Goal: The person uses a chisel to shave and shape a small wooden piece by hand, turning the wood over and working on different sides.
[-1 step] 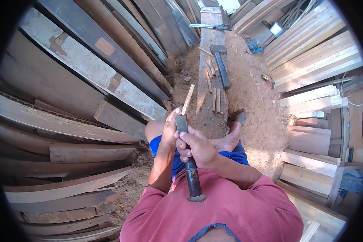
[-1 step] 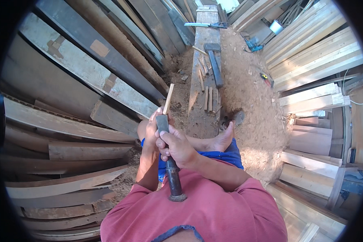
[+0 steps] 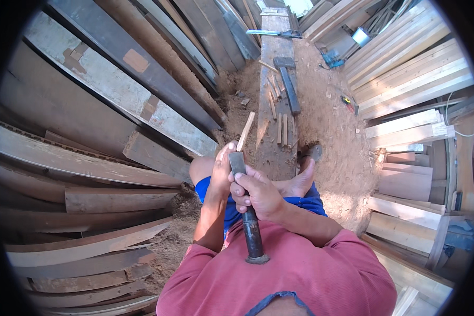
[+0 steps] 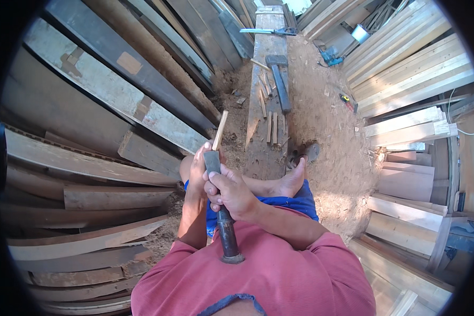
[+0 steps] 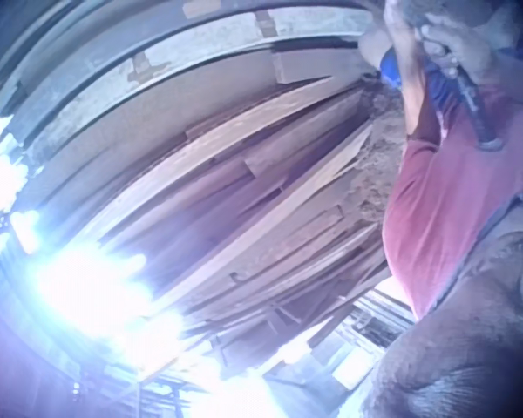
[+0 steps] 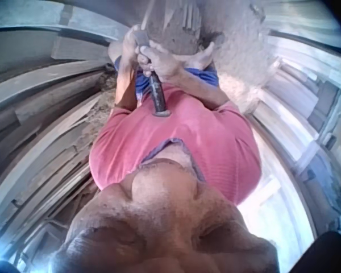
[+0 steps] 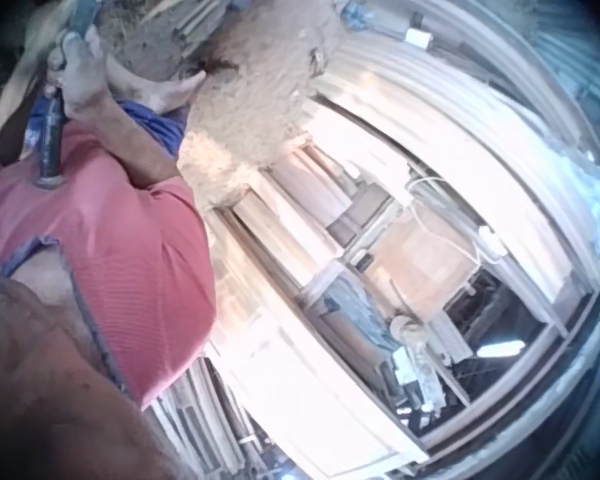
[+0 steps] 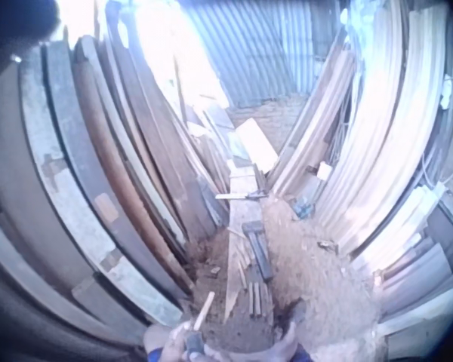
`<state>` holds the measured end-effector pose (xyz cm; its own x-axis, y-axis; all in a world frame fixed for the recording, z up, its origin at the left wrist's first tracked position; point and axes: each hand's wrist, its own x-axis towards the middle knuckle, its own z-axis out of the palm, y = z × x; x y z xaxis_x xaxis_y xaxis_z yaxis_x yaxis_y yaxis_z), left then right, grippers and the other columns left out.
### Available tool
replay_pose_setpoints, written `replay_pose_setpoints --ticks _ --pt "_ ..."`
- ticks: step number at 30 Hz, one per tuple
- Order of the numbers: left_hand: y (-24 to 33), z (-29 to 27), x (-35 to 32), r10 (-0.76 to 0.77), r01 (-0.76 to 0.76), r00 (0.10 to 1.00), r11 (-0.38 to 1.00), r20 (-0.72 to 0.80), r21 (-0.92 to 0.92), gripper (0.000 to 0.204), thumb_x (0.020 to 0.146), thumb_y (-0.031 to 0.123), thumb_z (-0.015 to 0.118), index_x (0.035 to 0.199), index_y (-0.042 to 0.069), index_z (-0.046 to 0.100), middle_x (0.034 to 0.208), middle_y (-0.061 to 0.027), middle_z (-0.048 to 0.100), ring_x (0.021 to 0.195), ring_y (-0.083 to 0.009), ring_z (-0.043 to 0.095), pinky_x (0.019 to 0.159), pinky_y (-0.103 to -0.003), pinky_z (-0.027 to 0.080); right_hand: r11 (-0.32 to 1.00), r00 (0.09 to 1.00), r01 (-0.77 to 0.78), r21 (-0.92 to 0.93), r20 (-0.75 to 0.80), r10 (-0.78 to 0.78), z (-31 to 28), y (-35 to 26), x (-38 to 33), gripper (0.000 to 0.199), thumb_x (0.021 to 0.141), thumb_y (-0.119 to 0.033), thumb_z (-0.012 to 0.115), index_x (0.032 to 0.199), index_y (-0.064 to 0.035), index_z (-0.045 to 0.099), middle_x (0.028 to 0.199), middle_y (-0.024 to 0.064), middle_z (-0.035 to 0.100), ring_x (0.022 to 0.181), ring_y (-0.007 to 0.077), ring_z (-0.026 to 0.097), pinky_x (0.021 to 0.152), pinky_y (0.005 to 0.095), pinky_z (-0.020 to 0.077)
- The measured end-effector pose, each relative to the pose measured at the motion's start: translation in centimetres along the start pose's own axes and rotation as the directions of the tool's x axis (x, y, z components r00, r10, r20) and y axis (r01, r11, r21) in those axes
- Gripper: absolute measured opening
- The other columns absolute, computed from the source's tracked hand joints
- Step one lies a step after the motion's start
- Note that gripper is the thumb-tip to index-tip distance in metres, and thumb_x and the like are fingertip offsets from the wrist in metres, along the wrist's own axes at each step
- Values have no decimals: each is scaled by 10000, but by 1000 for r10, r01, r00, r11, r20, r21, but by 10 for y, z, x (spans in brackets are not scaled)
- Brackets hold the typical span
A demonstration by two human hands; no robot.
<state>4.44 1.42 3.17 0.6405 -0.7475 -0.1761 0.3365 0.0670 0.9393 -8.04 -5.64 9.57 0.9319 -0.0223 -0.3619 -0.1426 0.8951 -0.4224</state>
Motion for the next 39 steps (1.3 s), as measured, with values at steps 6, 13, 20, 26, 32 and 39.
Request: replay_pose_setpoints --ticks 6,13,20,26,32,39 --pt "3 7 -42 289 -242 957 708 40 664 380 1038 276 347 819 6 501 698 -63 478 649 -220 507 578 -390 418 985 989 117 -129 -78 -128 7 -5 -18 114 1005 -190 444 1016 -80 470 661 -19 425 448 57 375 423 238 394" --pt "-63 -9 -122 -364 350 931 917 -42 -192 391 1044 357 374 832 74 542 584 21 418 496 -80 375 463 -223 310 847 862 424 -321 -144 -486 -28 -65 -56 179 997 -197 473 1101 -53 492 633 -29 427 436 41 374 398 231 377" --pt "-19 30 -46 -330 355 925 927 187 -121 464 1036 452 334 884 78 563 575 10 433 493 -92 376 462 -236 303 762 912 259 -593 -110 -395 -38 -58 -8 209 955 -191 570 1114 -56 591 625 -30 483 461 31 395 424 203 367" --pt "32 23 -11 182 -243 962 911 203 333 257 959 130 549 1178 -1 583 1089 -89 586 1031 -171 561 926 -335 455 716 815 353 -603 -178 -552 -79 -67 -17 130 940 -189 601 952 -61 612 590 -37 478 469 38 423 421 202 351" --pt "188 87 -53 640 -613 527 742 559 -271 618 929 480 506 1163 -91 553 1174 -230 575 1075 -305 585 961 -414 442 748 776 185 -637 -372 -509 -101 -52 -30 147 933 -198 620 856 -73 612 585 -41 484 461 42 436 415 213 356" --pt "214 106 -78 734 -458 298 670 610 -584 512 909 399 515 1086 -78 573 1087 -217 594 985 -294 592 887 -395 454 743 836 208 -636 -278 -472 -79 -40 -24 154 917 -198 644 853 -63 607 561 -38 481 435 43 420 398 215 335"
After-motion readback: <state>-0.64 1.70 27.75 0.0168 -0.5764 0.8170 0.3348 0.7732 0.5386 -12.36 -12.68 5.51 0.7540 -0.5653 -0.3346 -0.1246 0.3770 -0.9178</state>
